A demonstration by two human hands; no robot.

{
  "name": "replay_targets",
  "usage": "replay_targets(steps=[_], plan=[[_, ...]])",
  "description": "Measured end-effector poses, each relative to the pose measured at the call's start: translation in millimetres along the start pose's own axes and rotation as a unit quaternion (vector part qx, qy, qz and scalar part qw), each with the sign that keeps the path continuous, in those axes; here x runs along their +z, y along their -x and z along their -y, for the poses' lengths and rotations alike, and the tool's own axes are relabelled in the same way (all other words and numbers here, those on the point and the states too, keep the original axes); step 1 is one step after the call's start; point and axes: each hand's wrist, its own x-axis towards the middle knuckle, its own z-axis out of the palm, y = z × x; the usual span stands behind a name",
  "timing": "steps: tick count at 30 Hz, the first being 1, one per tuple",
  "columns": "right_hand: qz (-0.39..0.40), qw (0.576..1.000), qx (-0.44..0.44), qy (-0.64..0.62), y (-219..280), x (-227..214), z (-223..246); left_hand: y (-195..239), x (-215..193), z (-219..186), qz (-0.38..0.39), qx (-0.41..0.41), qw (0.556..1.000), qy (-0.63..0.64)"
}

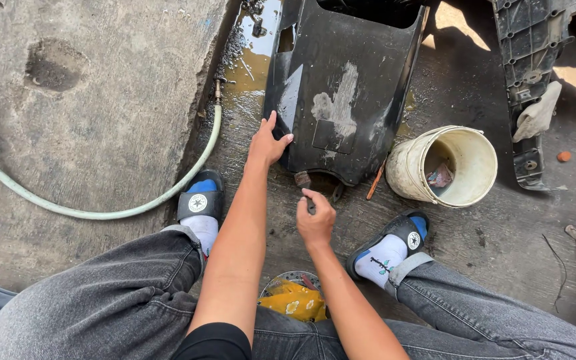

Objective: The person sits on the floor and scrubs a black motorcycle part with a brush dipped in a bucket of liquid. They clean both the interior and exterior surfaces of the part, occasionally flipping it over to reach different areas.

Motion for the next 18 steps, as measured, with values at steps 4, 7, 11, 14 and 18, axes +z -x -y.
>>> replay_targets(steps=[4,7,11,14,18], plan=[[-0.061,0.998,-0.016,0.023,-13,-7,-19,6,-2,-2,0.003,-0.002,1.000,0.004],[-0.070,0.997,-0.004,0.031,-9,-7,-8,9,-3,-4,0.007,-0.001,1.000,0.004],[-0.036,0.999,-0.008,0.007,-4,-2,6,5,-2,-3,0.004,-0.002,1.000,-0.004],[-0.098,0.995,0.011,0.012,-8,-4,-9,8,-4,-7,0.008,-0.008,1.000,-0.003],[-0.189,0.979,0.080,0.011,-7,-3,-21,10,-7,-9,0.006,-0.015,1.000,-0.004]])
